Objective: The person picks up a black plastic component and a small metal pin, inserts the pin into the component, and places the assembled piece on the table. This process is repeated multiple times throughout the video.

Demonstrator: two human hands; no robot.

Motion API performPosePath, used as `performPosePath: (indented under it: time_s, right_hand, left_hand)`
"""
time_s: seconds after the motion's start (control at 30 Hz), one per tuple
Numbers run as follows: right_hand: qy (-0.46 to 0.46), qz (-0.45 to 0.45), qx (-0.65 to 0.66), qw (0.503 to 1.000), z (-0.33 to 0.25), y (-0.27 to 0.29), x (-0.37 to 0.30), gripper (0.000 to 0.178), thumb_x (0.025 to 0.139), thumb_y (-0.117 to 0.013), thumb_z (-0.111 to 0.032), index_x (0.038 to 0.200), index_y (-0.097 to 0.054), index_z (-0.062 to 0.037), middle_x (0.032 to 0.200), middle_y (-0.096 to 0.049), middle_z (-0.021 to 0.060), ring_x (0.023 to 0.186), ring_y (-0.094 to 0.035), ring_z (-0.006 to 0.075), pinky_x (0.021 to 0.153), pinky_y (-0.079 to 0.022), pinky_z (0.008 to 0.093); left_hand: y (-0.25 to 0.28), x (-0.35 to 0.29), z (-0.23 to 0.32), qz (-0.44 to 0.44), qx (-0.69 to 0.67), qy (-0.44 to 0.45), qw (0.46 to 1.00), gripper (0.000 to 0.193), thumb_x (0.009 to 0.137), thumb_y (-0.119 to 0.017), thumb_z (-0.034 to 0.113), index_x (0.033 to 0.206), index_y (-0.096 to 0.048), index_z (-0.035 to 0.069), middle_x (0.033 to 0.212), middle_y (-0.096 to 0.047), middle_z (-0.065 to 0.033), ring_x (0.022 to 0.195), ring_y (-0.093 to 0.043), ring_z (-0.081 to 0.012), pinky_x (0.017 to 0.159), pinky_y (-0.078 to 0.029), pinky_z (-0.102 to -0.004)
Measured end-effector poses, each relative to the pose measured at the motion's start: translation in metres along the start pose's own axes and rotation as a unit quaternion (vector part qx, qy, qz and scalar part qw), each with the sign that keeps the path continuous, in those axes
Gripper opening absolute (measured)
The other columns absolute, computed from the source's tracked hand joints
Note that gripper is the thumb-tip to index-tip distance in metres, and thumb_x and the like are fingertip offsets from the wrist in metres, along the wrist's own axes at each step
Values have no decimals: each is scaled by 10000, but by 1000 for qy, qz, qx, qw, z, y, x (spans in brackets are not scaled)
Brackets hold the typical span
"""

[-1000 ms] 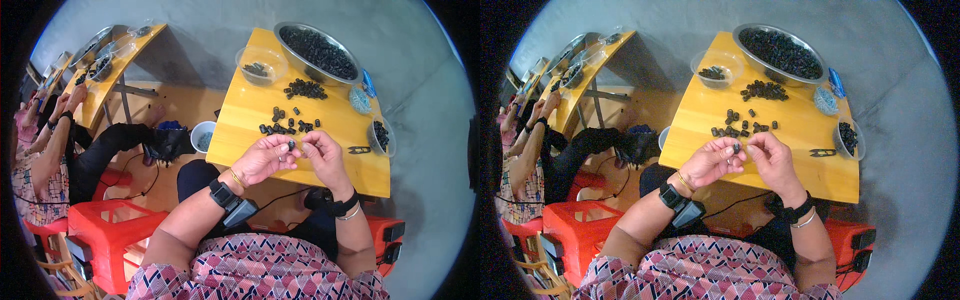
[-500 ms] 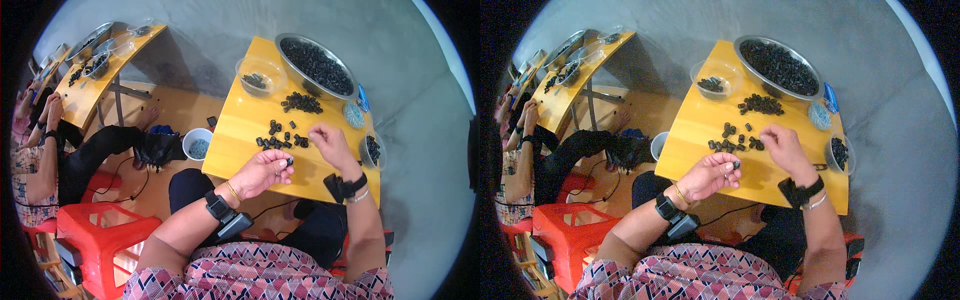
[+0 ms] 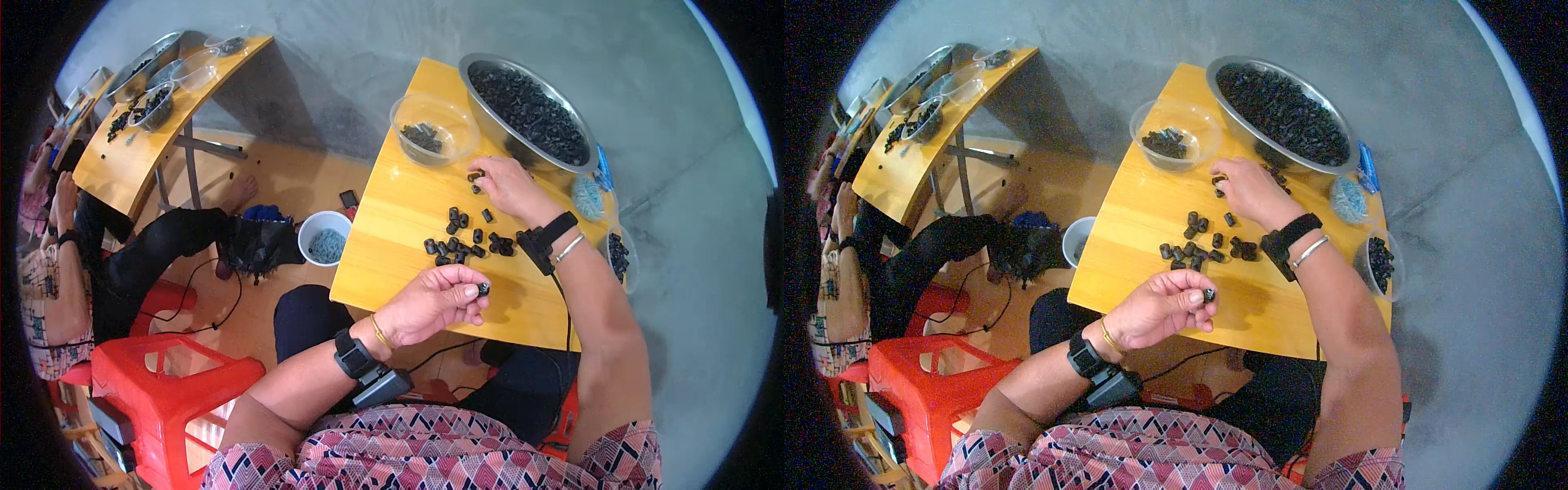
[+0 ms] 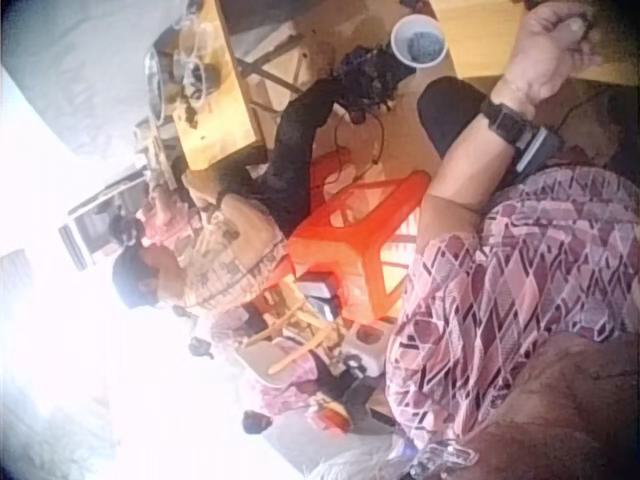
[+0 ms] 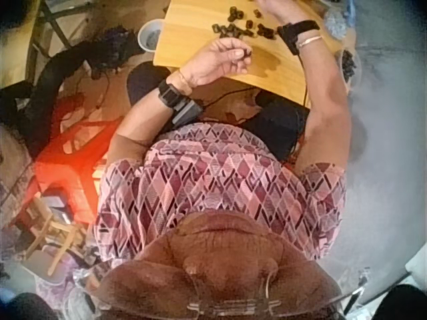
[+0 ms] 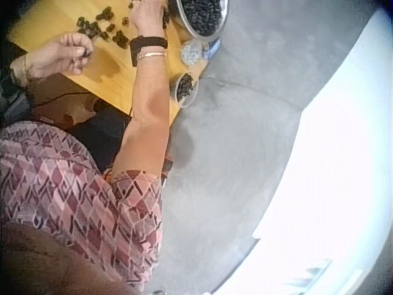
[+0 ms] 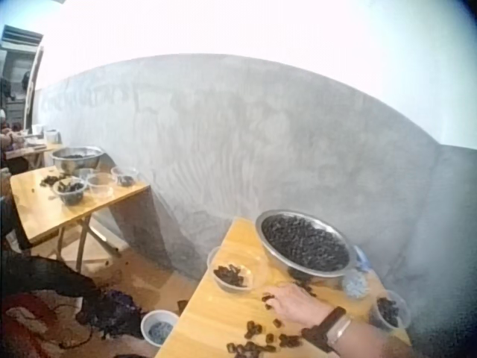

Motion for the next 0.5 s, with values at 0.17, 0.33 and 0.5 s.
performPosePath:
  time_s: [0.17, 0.33, 0.5]
  right_hand:
    - [12, -32, -6, 999, -8, 2, -5, 119, 720, -510, -35, 835, -528, -8, 766, -549, 163, 767, -528, 329, 690, -421, 373]
    - [-44, -79, 28, 996, -2, -1, -18, 64, 712, -522, -62, 727, -516, 0, 725, -550, 179, 724, -532, 346, 655, -424, 397]
    - [-30, -74, 43, 996, 6, 6, -42, 84, 715, -510, -12, 798, -508, -1, 688, -533, 140, 657, -533, 269, 601, -431, 326]
  left_hand:
    - [-2, 1, 1, 4, -11, 5, 1000, 160, 844, -493, 101, 984, -524, 30, 847, -564, -61, 702, -539, -115, 735, -469, -295]
    - [-1, 1, 1, 8, -8, 5, 1000, 161, 842, -498, 106, 981, -527, 31, 849, -567, -62, 704, -542, -116, 734, -469, -297]
    - [-2, 1, 0, 9, -13, 1, 1000, 164, 838, -505, 104, 983, -528, 31, 845, -570, -63, 704, -544, -121, 733, -469, -301]
Point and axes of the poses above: each hand's wrist, its own x-axis towards the middle knuckle, its own y-axis out of the back of the hand, z = x × y, the point moved 2 cm from there along x, towards the middle knuckle
